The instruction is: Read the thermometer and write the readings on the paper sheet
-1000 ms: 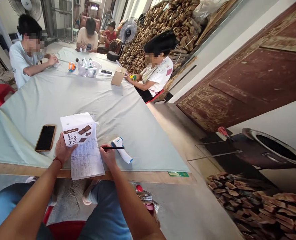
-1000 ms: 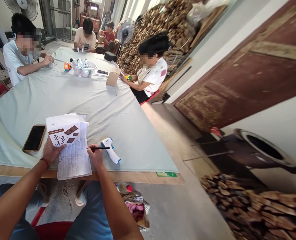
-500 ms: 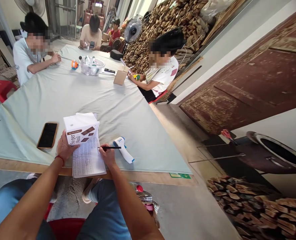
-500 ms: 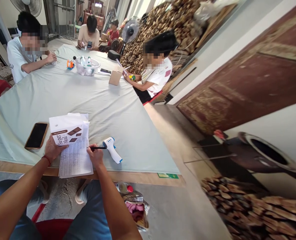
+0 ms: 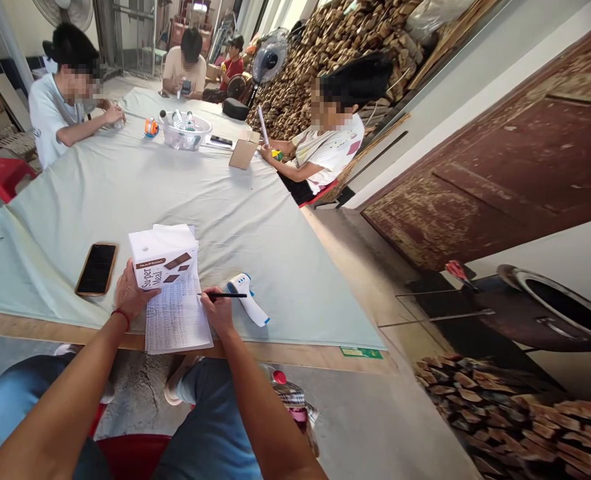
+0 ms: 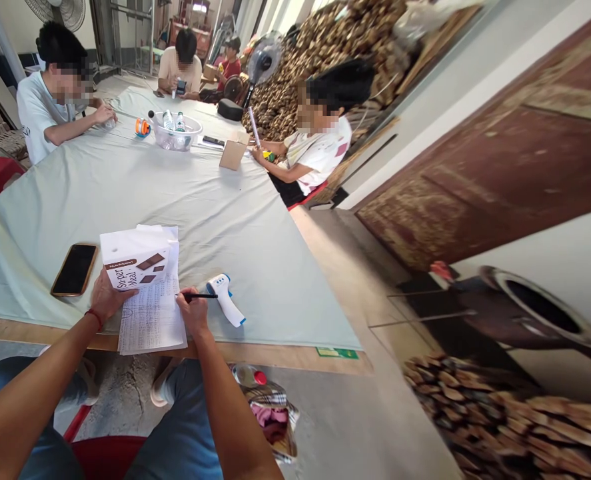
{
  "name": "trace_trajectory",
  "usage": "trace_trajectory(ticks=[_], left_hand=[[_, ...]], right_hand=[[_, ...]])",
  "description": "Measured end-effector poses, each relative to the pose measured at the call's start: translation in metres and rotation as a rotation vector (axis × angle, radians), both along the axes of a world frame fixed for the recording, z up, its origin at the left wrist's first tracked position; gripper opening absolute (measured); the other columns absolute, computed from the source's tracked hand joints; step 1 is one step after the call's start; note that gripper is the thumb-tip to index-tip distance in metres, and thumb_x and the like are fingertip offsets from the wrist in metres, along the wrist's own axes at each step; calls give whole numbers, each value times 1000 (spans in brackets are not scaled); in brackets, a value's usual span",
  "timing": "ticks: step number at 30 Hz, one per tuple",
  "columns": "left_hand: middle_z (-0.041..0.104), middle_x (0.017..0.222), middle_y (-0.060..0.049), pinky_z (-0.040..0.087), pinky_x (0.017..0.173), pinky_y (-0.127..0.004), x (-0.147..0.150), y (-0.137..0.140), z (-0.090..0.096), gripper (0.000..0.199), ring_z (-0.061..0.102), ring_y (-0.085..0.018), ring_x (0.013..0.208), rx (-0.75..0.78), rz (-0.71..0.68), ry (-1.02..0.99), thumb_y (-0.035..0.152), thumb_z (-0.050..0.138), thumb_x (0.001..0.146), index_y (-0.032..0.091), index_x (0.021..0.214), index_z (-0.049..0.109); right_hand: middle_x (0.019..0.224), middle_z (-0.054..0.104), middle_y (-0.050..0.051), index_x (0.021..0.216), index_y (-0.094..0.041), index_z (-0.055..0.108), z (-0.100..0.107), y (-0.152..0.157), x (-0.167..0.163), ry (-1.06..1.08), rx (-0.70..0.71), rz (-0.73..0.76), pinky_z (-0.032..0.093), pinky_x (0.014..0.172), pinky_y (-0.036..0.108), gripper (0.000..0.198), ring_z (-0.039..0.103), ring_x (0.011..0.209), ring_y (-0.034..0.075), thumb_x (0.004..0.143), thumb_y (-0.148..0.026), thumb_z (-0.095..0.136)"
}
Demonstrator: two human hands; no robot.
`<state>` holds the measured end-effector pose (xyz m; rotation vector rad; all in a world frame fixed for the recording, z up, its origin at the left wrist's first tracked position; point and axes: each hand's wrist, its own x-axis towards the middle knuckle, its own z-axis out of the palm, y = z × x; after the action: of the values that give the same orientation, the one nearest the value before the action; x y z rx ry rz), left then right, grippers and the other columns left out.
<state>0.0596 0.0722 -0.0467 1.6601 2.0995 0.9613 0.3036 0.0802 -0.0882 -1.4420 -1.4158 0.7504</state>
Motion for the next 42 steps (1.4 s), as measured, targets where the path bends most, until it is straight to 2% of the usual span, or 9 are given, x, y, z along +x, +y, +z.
trace_trajectory(ticks=[14,30,42], left_hand=[[57,137,-14,46,107,-49,0,0,-1,98,52,-37,132,-15,5,6,38,87,61,21,143,36],[59,135,-12,48,103,-48,1,-1,0,98,54,-36,129,1,8,-5,36,87,60,24,143,35],[57,136,-14,46,106,-50,2,-1,-1,99,53,-36,131,-23,25,-16,37,87,61,22,143,35]], right_hand=[[66,67,2,69,-25,58,2,0,0,-6,-8,1,50,69,34,19,62,66,22,72,-42,51],[62,66,2,67,-26,57,7,-2,-1,3,-17,-12,49,65,33,17,61,64,22,72,-41,50],[62,65,2,67,-25,56,10,-4,-1,14,-6,-18,49,64,33,20,59,63,21,71,-42,48]])
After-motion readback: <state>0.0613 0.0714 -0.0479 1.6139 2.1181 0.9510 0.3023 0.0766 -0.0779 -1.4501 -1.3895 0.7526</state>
